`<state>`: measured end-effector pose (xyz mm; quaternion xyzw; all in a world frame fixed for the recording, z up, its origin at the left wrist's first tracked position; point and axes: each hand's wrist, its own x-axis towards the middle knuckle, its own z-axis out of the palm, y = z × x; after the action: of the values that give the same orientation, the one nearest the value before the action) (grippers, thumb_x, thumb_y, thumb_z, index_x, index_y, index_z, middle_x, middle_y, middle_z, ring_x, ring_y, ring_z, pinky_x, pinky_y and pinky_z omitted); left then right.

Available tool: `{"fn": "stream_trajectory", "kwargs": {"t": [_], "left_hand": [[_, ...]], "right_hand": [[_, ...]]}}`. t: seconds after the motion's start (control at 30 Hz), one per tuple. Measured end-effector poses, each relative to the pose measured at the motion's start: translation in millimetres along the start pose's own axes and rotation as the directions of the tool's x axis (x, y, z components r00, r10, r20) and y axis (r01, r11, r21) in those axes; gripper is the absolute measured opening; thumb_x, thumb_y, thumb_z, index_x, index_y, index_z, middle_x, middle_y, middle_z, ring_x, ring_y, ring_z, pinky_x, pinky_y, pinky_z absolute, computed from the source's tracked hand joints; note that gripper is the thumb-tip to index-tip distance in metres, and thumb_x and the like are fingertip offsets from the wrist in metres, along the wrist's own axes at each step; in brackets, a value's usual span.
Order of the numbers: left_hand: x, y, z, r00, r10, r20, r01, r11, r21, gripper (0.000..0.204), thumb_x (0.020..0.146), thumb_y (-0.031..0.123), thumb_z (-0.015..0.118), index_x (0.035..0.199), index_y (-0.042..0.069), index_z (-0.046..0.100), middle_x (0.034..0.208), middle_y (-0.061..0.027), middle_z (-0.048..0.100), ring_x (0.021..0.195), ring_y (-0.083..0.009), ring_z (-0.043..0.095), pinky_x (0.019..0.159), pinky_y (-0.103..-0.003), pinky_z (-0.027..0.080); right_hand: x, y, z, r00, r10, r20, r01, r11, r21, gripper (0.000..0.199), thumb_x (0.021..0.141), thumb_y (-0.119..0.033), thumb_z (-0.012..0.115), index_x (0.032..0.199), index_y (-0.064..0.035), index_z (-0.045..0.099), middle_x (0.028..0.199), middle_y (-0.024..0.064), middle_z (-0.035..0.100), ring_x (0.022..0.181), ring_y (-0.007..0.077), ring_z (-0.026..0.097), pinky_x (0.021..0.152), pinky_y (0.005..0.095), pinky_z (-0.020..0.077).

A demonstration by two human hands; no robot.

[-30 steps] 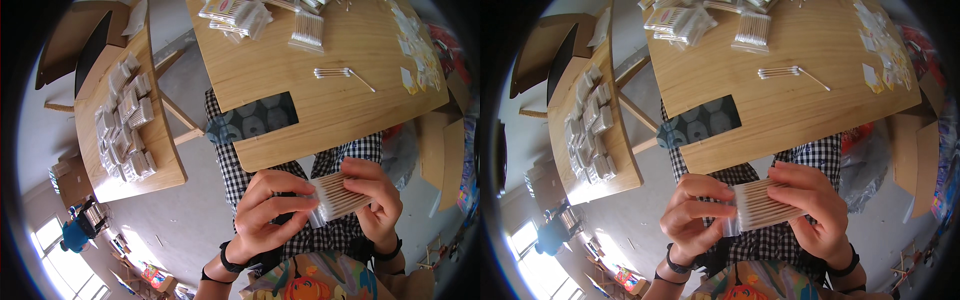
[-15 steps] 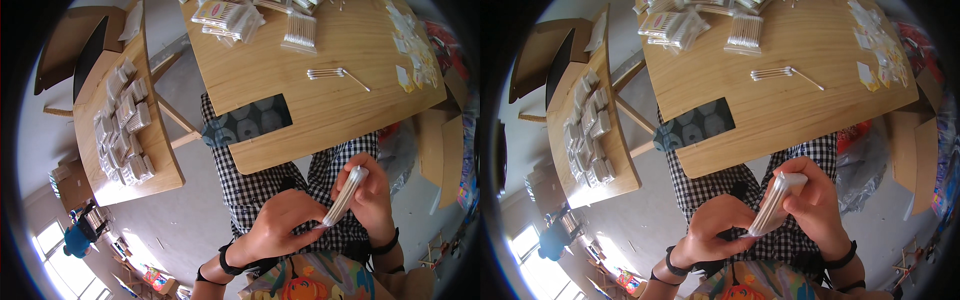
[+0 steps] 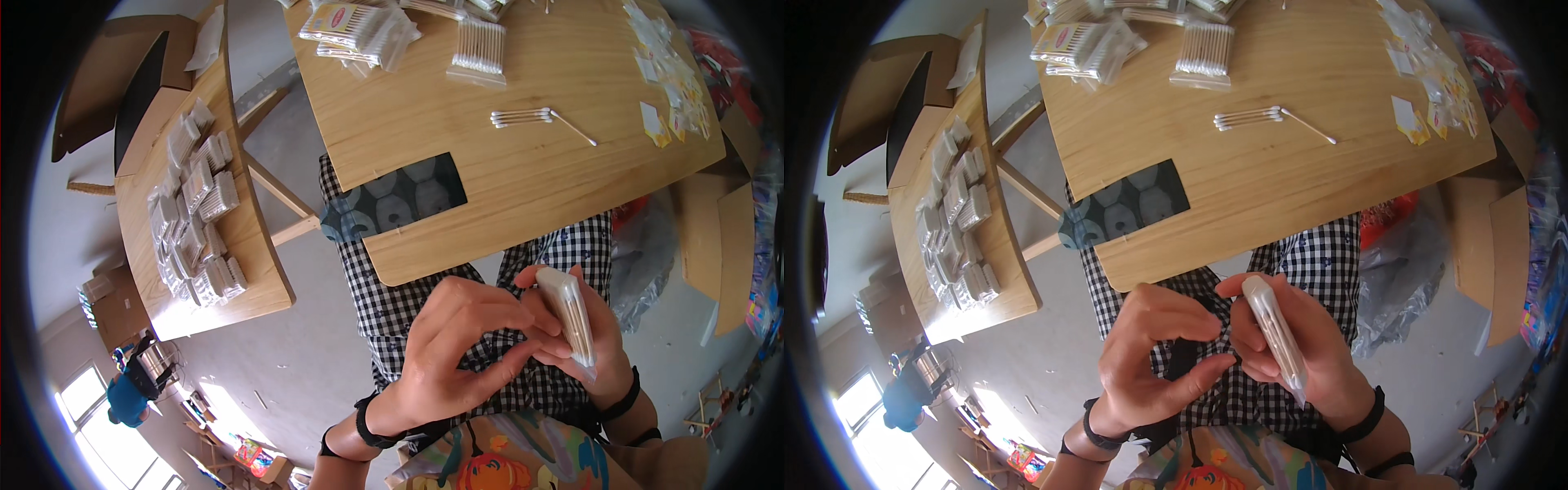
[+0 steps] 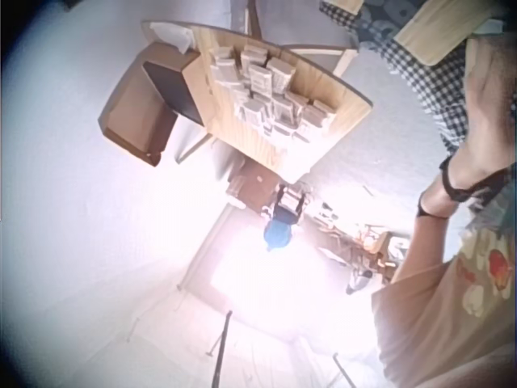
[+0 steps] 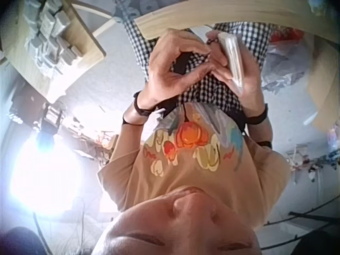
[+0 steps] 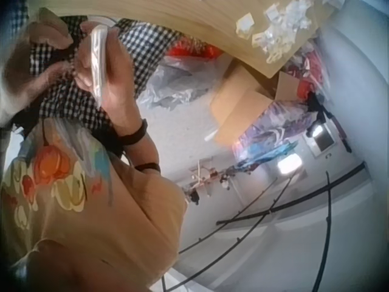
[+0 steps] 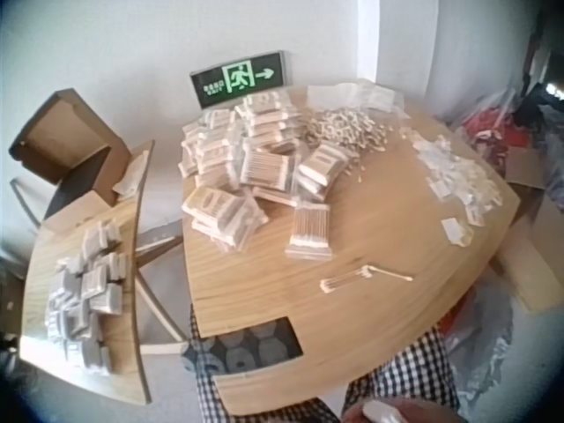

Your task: Manually organizing and packing cotton swabs into small plastic retail containers.

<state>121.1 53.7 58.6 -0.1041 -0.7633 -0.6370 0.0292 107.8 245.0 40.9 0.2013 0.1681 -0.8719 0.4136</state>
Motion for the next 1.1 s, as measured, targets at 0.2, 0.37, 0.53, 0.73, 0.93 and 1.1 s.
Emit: {"fn": "stream_trajectory", "kwargs": {"t": [0.2,0.37,0.53,0.73,0.93,1.1], "left_hand": [[13.0,-10.1,-10.5,0.982,-0.059,0.180,0.098,0.971,-0.216,0.038,0.068,0.005,0.084,0.103,-0.003,0.069,0.108,-0.0158,0.070,0.099,-0.0291,0.066,0.084,-0.039,0.052],[7.5,-14.3,-16.9,0.978,-0.076,0.192,0.128,0.954,-0.272,0.034,0.069,0.002,0.084,0.100,-0.003,0.069,0.101,-0.0156,0.069,0.094,-0.0260,0.065,0.082,-0.037,0.053],[-6.0,-11.6,-8.9,0.961,-0.267,0.068,0.274,0.892,-0.359,0.037,0.072,-0.001,0.083,0.103,-0.003,0.063,0.102,-0.0118,0.063,0.096,-0.0205,0.063,0.084,-0.034,0.052],[-15.8,-6.0,8.4,0.939,-0.337,0.066,0.317,0.779,-0.542,0.039,0.075,-0.002,0.081,0.107,-0.003,0.060,0.104,-0.0108,0.060,0.097,-0.0188,0.061,0.087,-0.033,0.051],[-17.3,-1.3,14.7,0.952,-0.298,0.068,0.284,0.777,-0.562,0.038,0.076,-0.005,0.079,0.107,-0.004,0.059,0.105,-0.0116,0.059,0.097,-0.0187,0.061,0.089,-0.033,0.053],[-17.0,-5.7,11.7,0.953,-0.283,0.105,0.295,0.797,-0.528,0.037,0.075,-0.006,0.079,0.107,-0.004,0.060,0.105,-0.0126,0.060,0.098,-0.0201,0.062,0.088,-0.033,0.053]], "right_hand": [[-6.3,0.9,6.3,0.976,0.186,-0.116,-0.199,0.975,-0.104,0.036,0.103,-0.025,0.048,0.129,-0.0002,0.049,0.084,0.0089,0.061,0.050,0.0134,0.054,0.040,0.0235,0.0408],[-8.1,-8.3,20.1,0.980,0.085,-0.180,-0.127,0.962,-0.242,0.048,0.105,-0.040,0.036,0.122,0.0026,0.050,0.097,0.0141,0.062,0.077,0.0181,0.062,0.058,0.0278,0.0502],[-9.8,0.4,6.5,0.771,-0.637,-0.001,0.370,0.449,-0.814,0.075,0.094,-0.069,0.038,0.112,0.0031,0.050,0.104,0.0130,0.058,0.099,0.0214,0.057,0.087,0.0357,0.0426],[-10.1,2.7,1.5,0.528,-0.774,0.349,0.452,-0.092,-0.887,0.057,0.092,-0.057,0.057,0.098,-0.0013,0.045,0.081,0.0085,0.050,0.068,0.0143,0.047,0.061,0.0273,0.0379],[0.0,6.2,5.8,0.408,-0.867,0.285,0.462,-0.073,-0.884,0.048,0.096,-0.050,0.053,0.086,-0.0042,0.040,0.064,0.0041,0.044,0.049,0.0088,0.040,0.046,0.0217,0.0292],[-6.8,3.7,-1.3,0.428,-0.830,0.357,0.500,-0.111,-0.859,0.046,0.097,-0.046,0.055,0.083,-0.0051,0.038,0.056,0.0021,0.041,0.044,0.0074,0.036,0.042,0.0222,0.0262]]}}
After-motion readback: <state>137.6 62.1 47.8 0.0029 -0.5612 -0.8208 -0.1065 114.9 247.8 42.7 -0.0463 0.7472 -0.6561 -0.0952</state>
